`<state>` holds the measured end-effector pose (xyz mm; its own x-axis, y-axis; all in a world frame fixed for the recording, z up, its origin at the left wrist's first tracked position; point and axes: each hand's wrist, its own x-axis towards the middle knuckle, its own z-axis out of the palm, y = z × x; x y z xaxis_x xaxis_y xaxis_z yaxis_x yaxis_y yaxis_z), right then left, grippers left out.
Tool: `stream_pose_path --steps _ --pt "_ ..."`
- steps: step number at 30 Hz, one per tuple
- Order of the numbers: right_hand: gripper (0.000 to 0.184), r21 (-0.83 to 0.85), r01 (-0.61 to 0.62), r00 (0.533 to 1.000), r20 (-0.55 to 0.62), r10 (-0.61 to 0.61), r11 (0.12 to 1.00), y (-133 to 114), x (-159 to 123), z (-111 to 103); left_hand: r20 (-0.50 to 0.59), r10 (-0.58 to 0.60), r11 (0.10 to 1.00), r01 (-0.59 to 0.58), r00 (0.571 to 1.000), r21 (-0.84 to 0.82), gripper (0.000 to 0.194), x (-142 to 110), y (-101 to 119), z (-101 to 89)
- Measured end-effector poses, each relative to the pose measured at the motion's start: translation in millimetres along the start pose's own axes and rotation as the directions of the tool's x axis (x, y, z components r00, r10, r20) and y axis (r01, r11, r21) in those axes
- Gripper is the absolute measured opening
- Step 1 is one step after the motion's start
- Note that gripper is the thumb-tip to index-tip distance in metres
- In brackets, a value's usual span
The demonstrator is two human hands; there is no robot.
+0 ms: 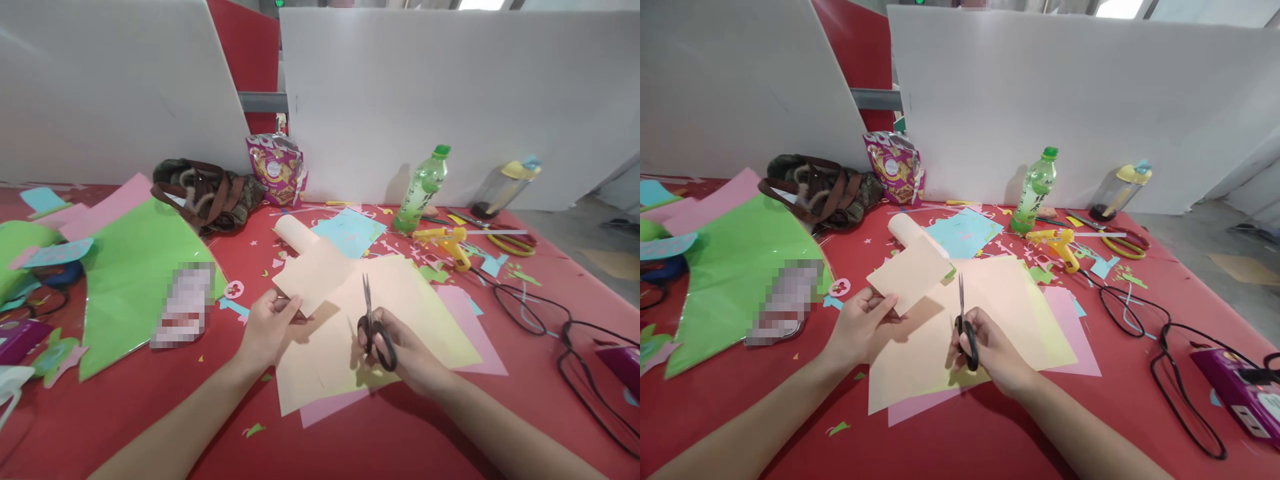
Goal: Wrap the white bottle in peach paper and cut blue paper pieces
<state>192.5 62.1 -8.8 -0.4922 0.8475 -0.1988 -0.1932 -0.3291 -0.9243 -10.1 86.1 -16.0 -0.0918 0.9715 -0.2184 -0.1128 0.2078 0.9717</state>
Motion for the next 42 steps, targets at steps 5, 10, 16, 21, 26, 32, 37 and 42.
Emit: stream_pose_path --steps 5,10,16,21,26,32,37,42 --pt "0.041 0.062 -0.001 0.992 0.123 -0.007 0.998 -3 -5 1 0.024 0.002 0.999 -0.003 1.0 0.039 0.029 -7 2 2.6" --pt "0.038 -0.046 0.01 0.997 0.078 -0.006 0.999 -1 -6 0 0.046 -0.015 0.988 0.007 0.999 0.151 0.02 -13 3 5.2" --pt "0.028 -0.111 0.025 0.999 0.031 -0.022 0.994 6 -7 -2 0.074 -0.033 0.979 0.017 0.997 0.201 0.021 -19 3 8.1" --pt "0.028 -0.135 0.02 1.0 -0.003 -0.021 0.991 7 -7 1 0.075 -0.031 0.971 0.012 0.997 0.24 0.019 -24 2 12.1" --pt "0.036 -0.167 0.068 0.998 0.005 -0.068 0.984 8 -8 2 0.094 -0.059 0.974 0.037 0.994 0.224 0.017 -25 1 15.6" --pt "0.031 -0.196 0.094 0.995 0.008 -0.094 0.976 10 -8 1 0.103 -0.122 0.962 0.092 0.987 0.255 0.016 -26 3 18.0" --pt "0.021 -0.247 0.091 0.995 -0.011 -0.097 0.965 13 -9 0 0.124 -0.129 0.967 0.097 0.984 0.237 0.017 -26 2 18.2" --pt "0.025 -0.286 0.065 0.996 -0.039 -0.08 0.956 16 -9 -1 0.123 -0.096 0.974 0.068 0.988 0.215 0.02 -24 1 16.2"
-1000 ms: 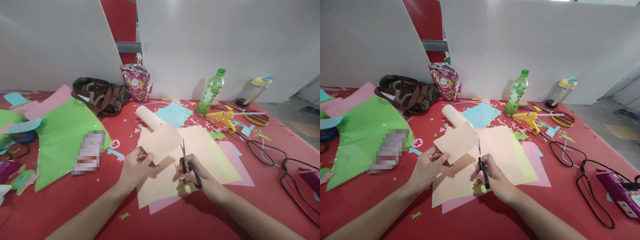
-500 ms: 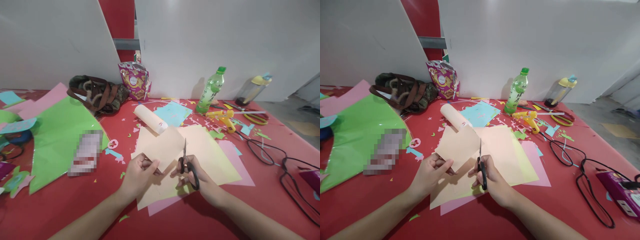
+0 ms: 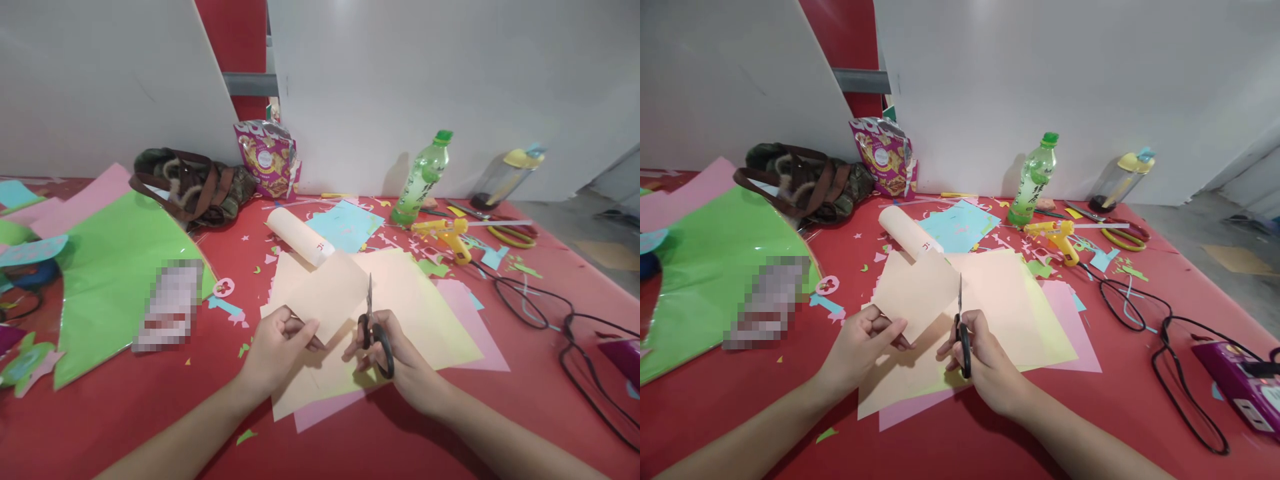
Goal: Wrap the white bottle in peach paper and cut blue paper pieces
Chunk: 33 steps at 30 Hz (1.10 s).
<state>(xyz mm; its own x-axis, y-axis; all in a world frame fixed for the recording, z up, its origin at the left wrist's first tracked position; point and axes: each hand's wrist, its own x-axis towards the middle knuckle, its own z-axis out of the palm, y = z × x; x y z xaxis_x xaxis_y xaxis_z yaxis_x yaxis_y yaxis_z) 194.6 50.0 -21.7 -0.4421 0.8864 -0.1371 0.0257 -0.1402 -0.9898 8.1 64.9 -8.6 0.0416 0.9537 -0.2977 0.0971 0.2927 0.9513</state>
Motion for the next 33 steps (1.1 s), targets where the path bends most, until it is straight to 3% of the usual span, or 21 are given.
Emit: stream_pose_path --steps 14,20,24,33 --pt "0.036 -0.007 -0.041 0.997 -0.058 0.041 0.999 -3.8 1.7 3.8 -0.049 0.083 0.995 -0.08 0.995 0.054 0.019 4.8 -5.0 -6.6" --pt "0.035 0.074 -0.074 0.997 -0.018 0.075 0.995 -2.1 1.5 5.8 0.025 0.0 0.999 -0.001 1.0 0.037 0.03 3.9 -4.4 -3.0" --pt "0.034 0.106 -0.051 0.999 0.021 0.049 0.993 -1.2 1.5 4.7 0.006 -0.027 0.994 0.027 1.0 0.101 0.031 2.7 -3.7 -2.9" --pt "0.038 0.039 -0.071 0.997 0.019 0.07 0.997 -5.0 2.9 3.6 0.078 -0.03 0.998 0.025 0.996 0.063 0.028 3.6 -3.0 -3.1"
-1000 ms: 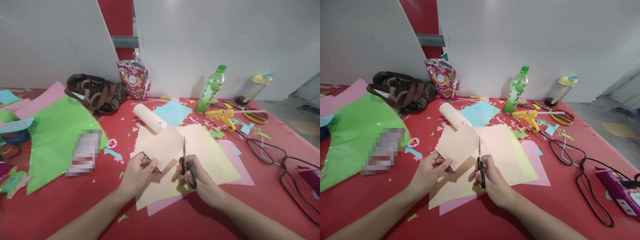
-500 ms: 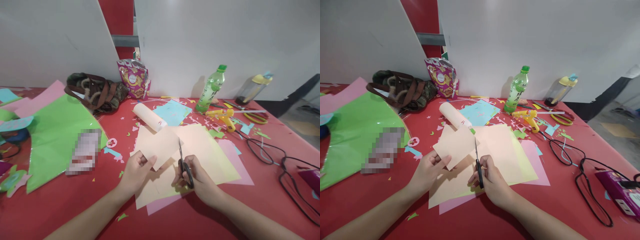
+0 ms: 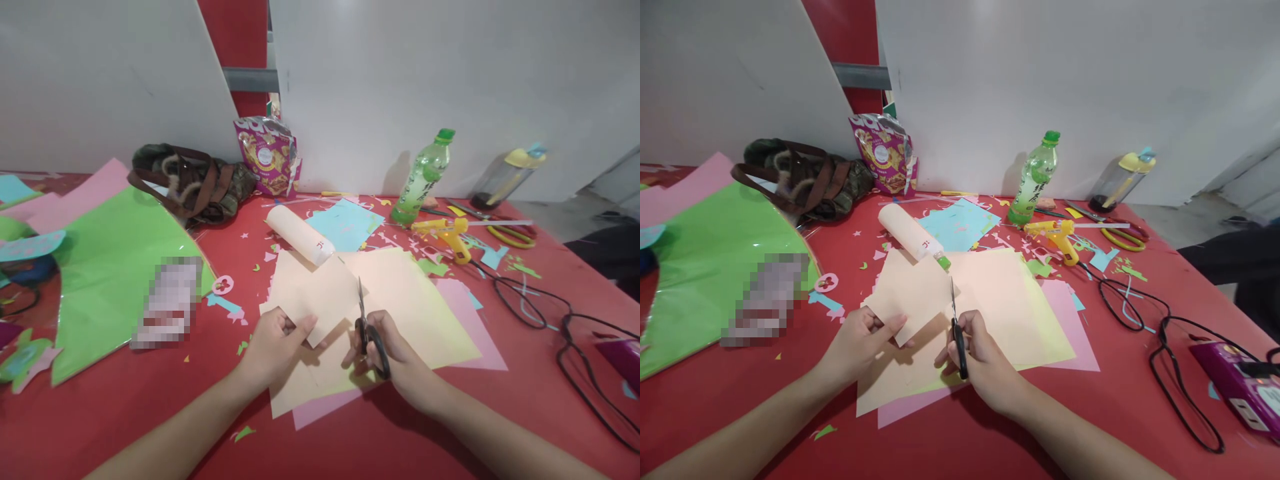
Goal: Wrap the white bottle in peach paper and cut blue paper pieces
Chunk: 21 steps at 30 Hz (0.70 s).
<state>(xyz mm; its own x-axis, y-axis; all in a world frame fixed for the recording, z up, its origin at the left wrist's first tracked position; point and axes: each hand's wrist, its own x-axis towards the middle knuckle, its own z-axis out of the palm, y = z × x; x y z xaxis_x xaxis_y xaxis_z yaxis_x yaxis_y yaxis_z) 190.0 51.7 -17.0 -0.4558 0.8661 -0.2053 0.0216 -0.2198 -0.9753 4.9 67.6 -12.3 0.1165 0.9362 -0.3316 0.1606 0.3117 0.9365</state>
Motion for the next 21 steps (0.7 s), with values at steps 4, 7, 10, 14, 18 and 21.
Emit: stream_pose_path --steps 4,7,10,14,18,21 --pt "0.037 0.016 -0.021 1.0 -0.014 0.021 1.0 3.3 0.4 -0.4 0.03 -0.035 0.999 0.036 0.999 -0.041 0.025 0.3 2.2 -1.4" --pt "0.037 0.042 -0.027 0.999 -0.024 0.028 0.999 5.1 1.1 -0.2 0.025 -0.027 0.998 0.028 0.999 -0.055 0.023 0.5 1.2 -2.9" --pt "0.037 0.053 -0.014 0.999 -0.034 0.015 0.999 4.9 1.3 0.3 0.011 -0.022 0.996 0.023 1.0 -0.09 0.021 1.3 0.6 -2.8" --pt "0.036 0.043 -0.015 0.998 -0.057 0.017 0.999 5.0 0.5 0.3 -0.038 -0.002 0.99 -0.003 0.999 -0.138 0.021 2.3 2.8 -1.6" --pt "0.035 0.059 -0.027 0.997 -0.073 0.032 0.998 6.5 0.1 0.3 -0.091 0.002 0.996 -0.011 0.996 -0.093 0.024 2.4 2.8 -3.0" --pt "0.036 0.092 -0.042 0.996 -0.079 0.049 0.995 6.6 0.9 1.5 -0.109 0.03 0.994 -0.041 0.994 -0.097 0.026 3.2 -0.4 -4.0"
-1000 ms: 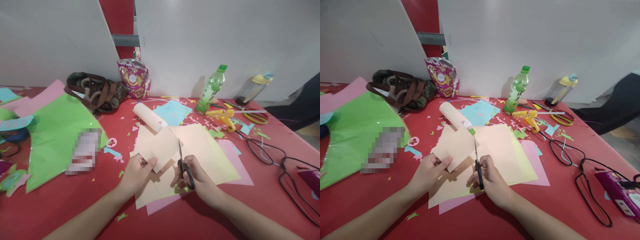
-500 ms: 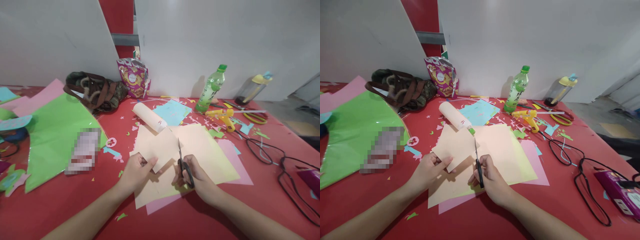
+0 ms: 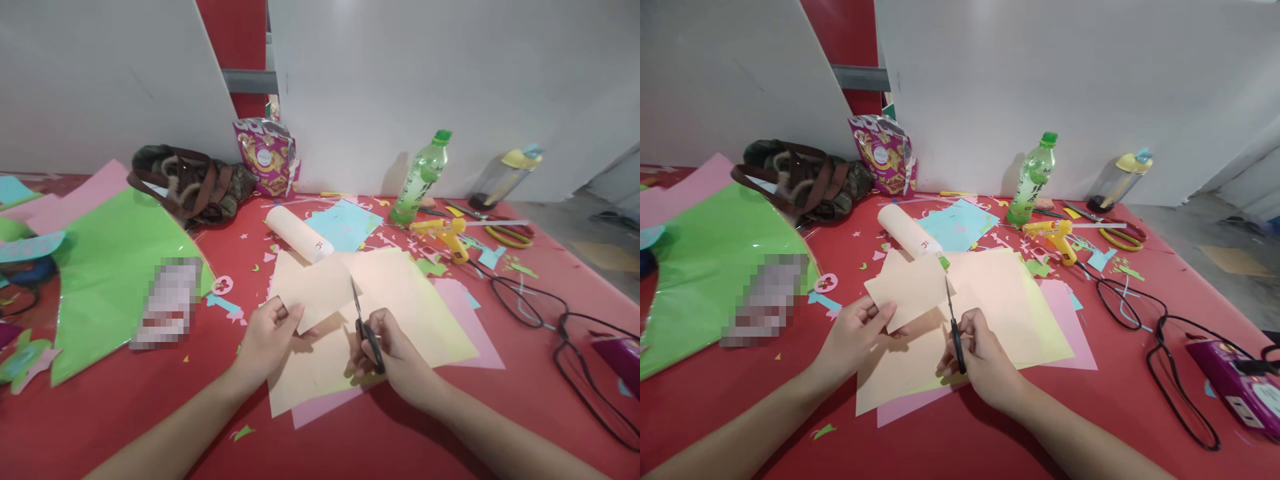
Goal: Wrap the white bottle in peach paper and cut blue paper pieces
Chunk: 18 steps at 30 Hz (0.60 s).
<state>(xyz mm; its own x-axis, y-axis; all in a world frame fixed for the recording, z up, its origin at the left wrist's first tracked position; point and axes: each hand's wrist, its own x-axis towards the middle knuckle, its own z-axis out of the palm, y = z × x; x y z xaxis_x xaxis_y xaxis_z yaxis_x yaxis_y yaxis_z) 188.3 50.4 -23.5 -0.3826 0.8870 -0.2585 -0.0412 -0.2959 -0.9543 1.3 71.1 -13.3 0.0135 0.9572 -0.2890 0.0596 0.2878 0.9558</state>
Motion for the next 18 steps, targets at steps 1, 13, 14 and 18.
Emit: stream_pose_path --steps 1,13,14,18 --pt "0.036 0.012 -0.006 1.0 -0.001 0.007 1.0 -0.1 0.3 0.6 0.005 -0.003 1.0 0.003 1.0 -0.014 0.027 0.4 -1.1 0.1" --pt "0.039 0.097 0.037 0.995 0.091 -0.046 0.995 -2.9 1.4 -2.1 0.089 -0.083 0.995 0.087 0.993 -0.047 0.027 -3.3 3.5 3.9" --pt "0.038 0.097 0.042 0.994 0.096 -0.051 0.994 -2.8 1.7 -2.6 0.098 -0.085 0.995 0.09 0.992 -0.041 0.026 -3.5 3.3 3.6" --pt "0.035 0.076 0.054 0.993 0.099 -0.061 0.996 -0.8 2.3 -3.9 0.117 -0.072 0.997 0.073 0.991 -0.007 0.026 -3.2 2.3 1.8"
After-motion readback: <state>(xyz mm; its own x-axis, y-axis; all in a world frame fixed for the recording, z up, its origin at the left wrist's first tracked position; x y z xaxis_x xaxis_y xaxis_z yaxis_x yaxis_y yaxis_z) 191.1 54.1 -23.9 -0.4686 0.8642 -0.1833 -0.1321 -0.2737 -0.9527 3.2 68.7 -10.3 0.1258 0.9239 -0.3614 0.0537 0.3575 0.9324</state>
